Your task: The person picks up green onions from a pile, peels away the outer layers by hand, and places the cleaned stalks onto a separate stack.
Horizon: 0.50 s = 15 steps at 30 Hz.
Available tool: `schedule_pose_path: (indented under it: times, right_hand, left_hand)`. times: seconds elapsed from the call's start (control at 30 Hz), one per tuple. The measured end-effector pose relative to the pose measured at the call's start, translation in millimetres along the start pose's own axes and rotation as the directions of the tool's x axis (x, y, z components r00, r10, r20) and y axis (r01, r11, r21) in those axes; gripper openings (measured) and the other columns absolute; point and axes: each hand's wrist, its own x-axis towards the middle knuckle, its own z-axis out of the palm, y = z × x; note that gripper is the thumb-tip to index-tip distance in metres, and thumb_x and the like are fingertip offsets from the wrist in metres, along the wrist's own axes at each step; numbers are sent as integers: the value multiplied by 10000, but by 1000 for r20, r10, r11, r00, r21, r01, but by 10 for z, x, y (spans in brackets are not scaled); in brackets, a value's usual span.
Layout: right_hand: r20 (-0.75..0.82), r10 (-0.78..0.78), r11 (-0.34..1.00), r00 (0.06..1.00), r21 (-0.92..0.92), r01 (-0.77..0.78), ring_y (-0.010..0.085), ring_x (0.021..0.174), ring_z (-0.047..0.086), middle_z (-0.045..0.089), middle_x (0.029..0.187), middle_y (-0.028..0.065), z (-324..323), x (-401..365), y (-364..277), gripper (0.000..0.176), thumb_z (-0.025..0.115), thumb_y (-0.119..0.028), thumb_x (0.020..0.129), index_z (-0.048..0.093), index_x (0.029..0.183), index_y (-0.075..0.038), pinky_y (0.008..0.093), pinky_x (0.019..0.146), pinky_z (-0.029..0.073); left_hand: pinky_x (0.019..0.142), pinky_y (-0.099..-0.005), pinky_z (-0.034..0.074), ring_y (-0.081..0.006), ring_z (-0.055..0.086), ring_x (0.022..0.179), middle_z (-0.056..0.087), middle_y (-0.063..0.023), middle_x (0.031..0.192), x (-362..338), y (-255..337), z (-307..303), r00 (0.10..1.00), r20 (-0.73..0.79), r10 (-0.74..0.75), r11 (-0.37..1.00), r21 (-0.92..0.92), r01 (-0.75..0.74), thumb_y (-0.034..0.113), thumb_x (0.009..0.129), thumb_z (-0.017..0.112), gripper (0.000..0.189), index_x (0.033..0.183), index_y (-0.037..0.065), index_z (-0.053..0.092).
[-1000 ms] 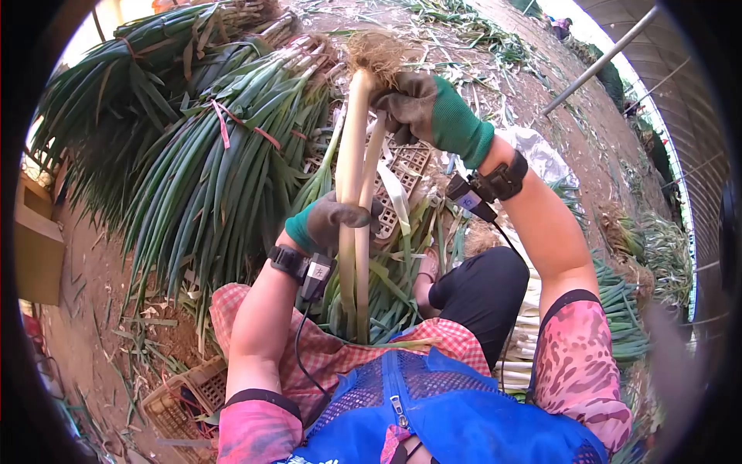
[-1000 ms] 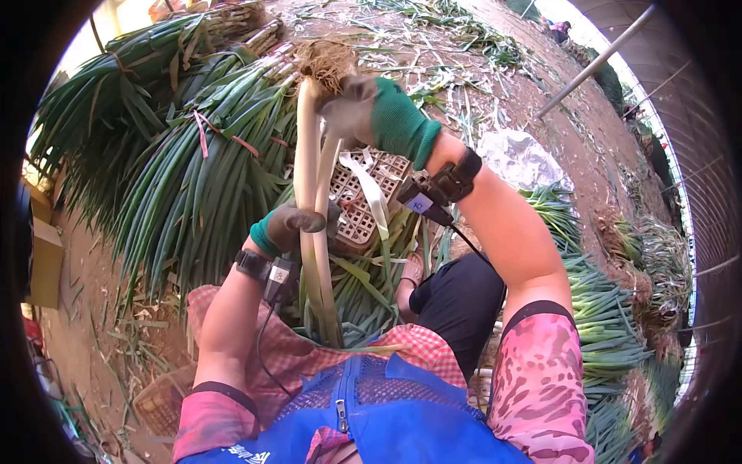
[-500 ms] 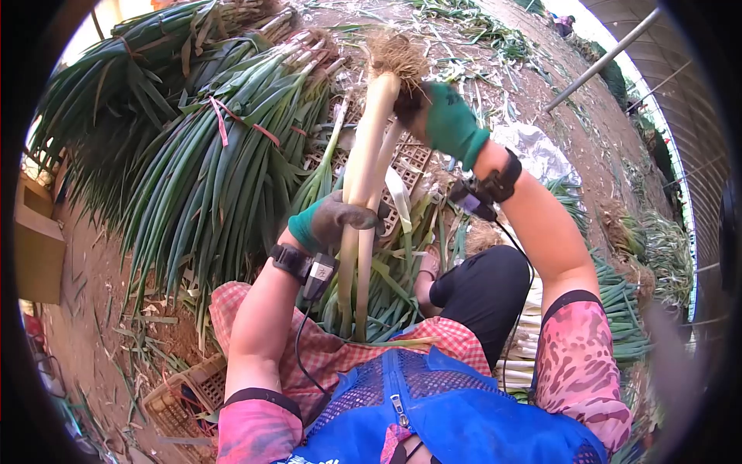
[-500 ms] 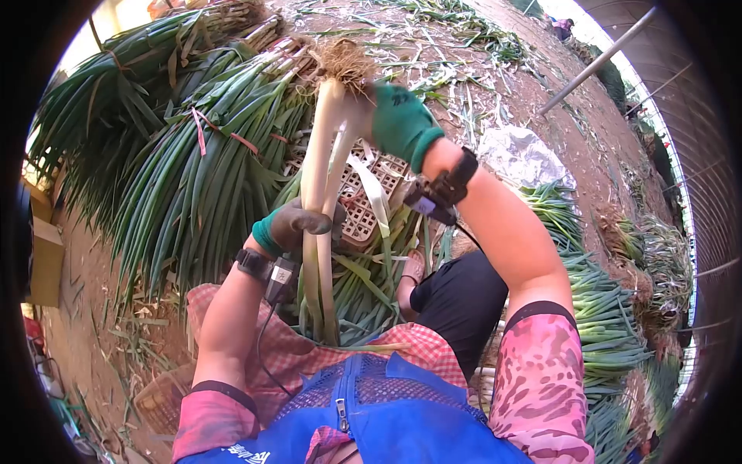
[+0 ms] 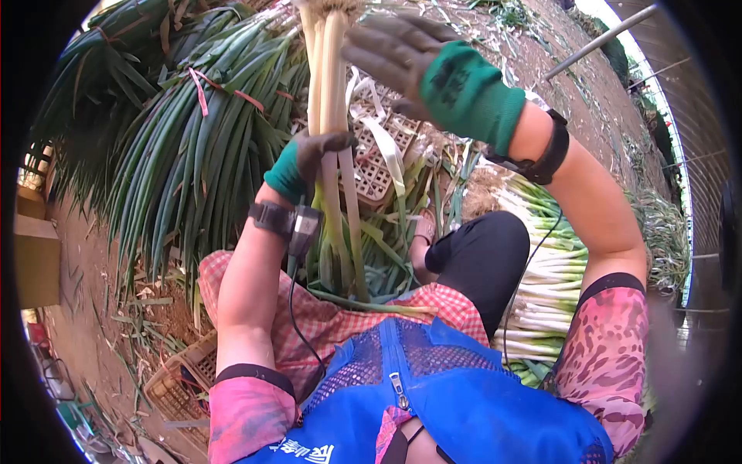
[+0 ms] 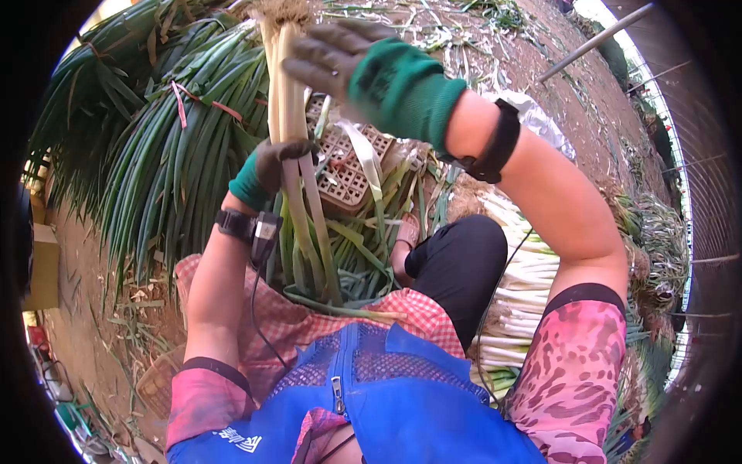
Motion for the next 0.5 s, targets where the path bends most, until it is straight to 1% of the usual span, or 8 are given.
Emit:
schedule_pose_path:
  times: [0.07, 0.1, 0.17, 0.2, 0.27, 0.3, 0.4, 0.5]
  right_hand:
    - [-105, -146, 987, 984, -89, 137, 234, 1322, 429, 493, 1394, 52, 174, 69, -264, 631, 656, -200, 761, 475, 1364, -171, 410, 1162, 252]
    - [-48, -223, 960, 974, -186, 211, 223, 1317, 433, 516, 1365, 43, 268, 84, -315, 571, 630, -197, 776, 504, 1332, -175, 418, 1168, 241]
    - [44, -297, 899, 954, -322, 295, 183, 1292, 455, 580, 1264, 11, 402, 172, -328, 479, 591, -225, 802, 541, 1277, -186, 427, 1185, 223]
    - [34, -329, 895, 944, -306, 323, 249, 1148, 578, 644, 1166, 40, 400, 224, -238, 379, 590, -251, 815, 575, 1189, -192, 423, 1081, 379]
    - [157, -363, 921, 919, -90, 379, 246, 957, 612, 652, 968, 62, 177, 339, -77, 295, 645, -232, 745, 634, 1004, -91, 360, 915, 464]
    - [6, -372, 905, 928, -217, 365, 177, 794, 623, 622, 750, -33, 86, 319, -1, 108, 639, -218, 703, 621, 792, -160, 297, 814, 485]
    - [107, -227, 902, 968, -351, 251, 184, 815, 622, 621, 775, -13, -244, 171, 337, 47, 620, -194, 733, 610, 776, -177, 323, 799, 493]
    - [127, -115, 868, 985, -469, 162, 213, 809, 618, 606, 783, 8, -599, -208, 957, 65, 615, -202, 753, 586, 799, -167, 366, 784, 493]
  left_hand:
    - [767, -293, 514, -187, 645, 818, 672, -84, 923, -39, 115, 164, 997, 49, 60, 992, 111, -66, 203, 803, 650, 297, 991, -26, 669]
    - [748, -307, 520, -168, 641, 819, 673, -83, 888, -71, 161, 217, 938, 229, 260, 869, 369, -331, 235, 803, 678, 284, 984, 16, 680]
    - [768, -316, 522, -180, 642, 864, 671, -97, 940, -87, 155, 323, 892, 321, 319, 823, 373, -428, 198, 847, 642, 220, 996, 40, 677]
    - [776, -317, 522, -187, 643, 877, 669, -102, 961, -75, 133, 329, 815, 381, 438, 679, 454, -577, 194, 853, 638, 210, 995, 45, 676]
    - [785, -315, 525, -198, 647, 885, 665, -103, 983, -11, 155, 413, 809, 403, 428, 803, 242, -545, 184, 859, 626, 199, 989, 41, 676]
    - [776, -314, 528, -200, 650, 871, 667, -103, 976, -33, 202, 442, 868, 368, 334, 865, 246, -438, 188, 846, 652, 215, 1005, 45, 673]
    - [759, -310, 533, -199, 659, 840, 676, -106, 955, -103, 322, 571, 916, 320, 241, 887, 310, -342, 199, 808, 717, 310, 1076, 56, 658]
    - [834, -364, 518, -248, 653, 934, 665, -165, 1043, -33, 41, 567, 935, 296, 196, 847, 429, -313, 387, 673, 812, 793, 1314, 42, 498]
